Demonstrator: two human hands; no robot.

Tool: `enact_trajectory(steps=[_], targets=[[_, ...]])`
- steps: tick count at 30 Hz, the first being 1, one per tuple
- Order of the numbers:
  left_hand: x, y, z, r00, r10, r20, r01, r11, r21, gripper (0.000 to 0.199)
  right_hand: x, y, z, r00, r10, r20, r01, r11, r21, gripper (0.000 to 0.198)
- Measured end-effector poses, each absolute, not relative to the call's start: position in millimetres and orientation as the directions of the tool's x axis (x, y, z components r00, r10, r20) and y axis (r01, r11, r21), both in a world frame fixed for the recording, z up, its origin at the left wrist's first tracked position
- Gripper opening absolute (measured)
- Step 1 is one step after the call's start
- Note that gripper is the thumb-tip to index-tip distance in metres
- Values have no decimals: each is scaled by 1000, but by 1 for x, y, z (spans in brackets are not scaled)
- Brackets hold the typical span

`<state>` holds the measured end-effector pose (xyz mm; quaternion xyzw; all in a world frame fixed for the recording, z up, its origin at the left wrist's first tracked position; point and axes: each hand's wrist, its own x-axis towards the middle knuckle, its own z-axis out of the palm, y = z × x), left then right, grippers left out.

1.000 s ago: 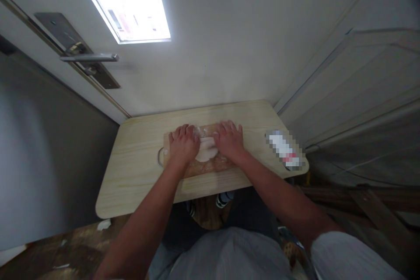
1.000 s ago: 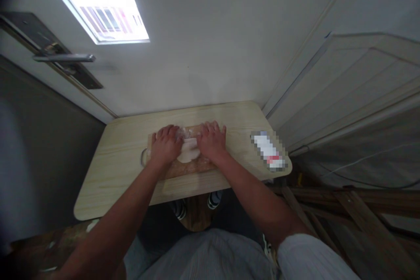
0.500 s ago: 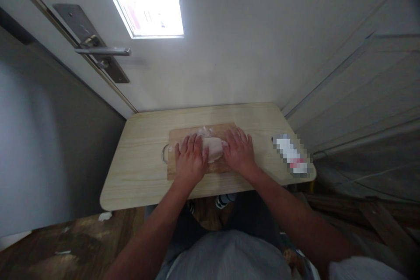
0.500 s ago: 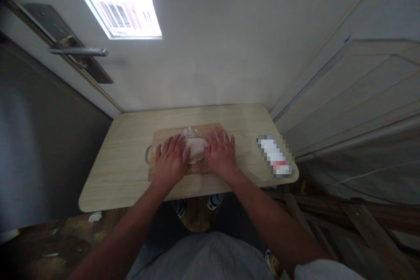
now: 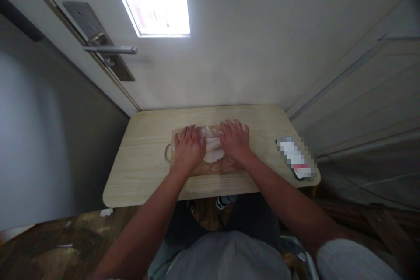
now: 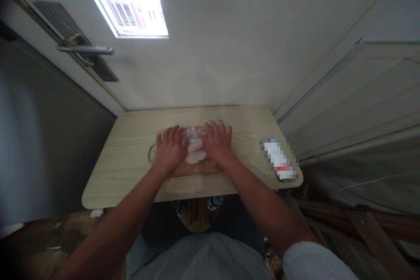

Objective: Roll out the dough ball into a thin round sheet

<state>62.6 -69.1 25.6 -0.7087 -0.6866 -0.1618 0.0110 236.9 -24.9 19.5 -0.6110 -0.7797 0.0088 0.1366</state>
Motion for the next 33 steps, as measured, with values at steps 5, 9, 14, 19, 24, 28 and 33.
enact_trajectory(steps=[5, 9, 14, 19, 24, 28, 33], targets=[[76, -102, 29, 30, 971, 239, 979, -77, 191, 45, 256, -56, 13, -277, 928, 251, 930, 324, -172, 46], [75, -99, 28, 10, 973, 230, 978, -58, 199, 46, 256, -54, 13, -287, 925, 249, 930, 332, -160, 46], [62, -66, 25, -20, 980, 197, 981, -19, 193, 45, 236, -22, 16, -228, 945, 234, 949, 270, -165, 46], [53, -45, 21, -33, 983, 181, 980, -3, 197, 44, 224, -2, 19, -208, 951, 230, 953, 250, -171, 45], [60, -63, 24, -3, 975, 223, 980, -42, 195, 43, 234, -21, 16, -211, 950, 228, 954, 251, -163, 45], [69, -89, 28, 27, 969, 245, 979, -76, 191, 45, 250, -45, 12, -269, 936, 228, 937, 310, -164, 46], [70, -88, 28, 17, 972, 236, 981, -62, 182, 47, 253, -49, 12, -273, 937, 218, 936, 311, -164, 47]])
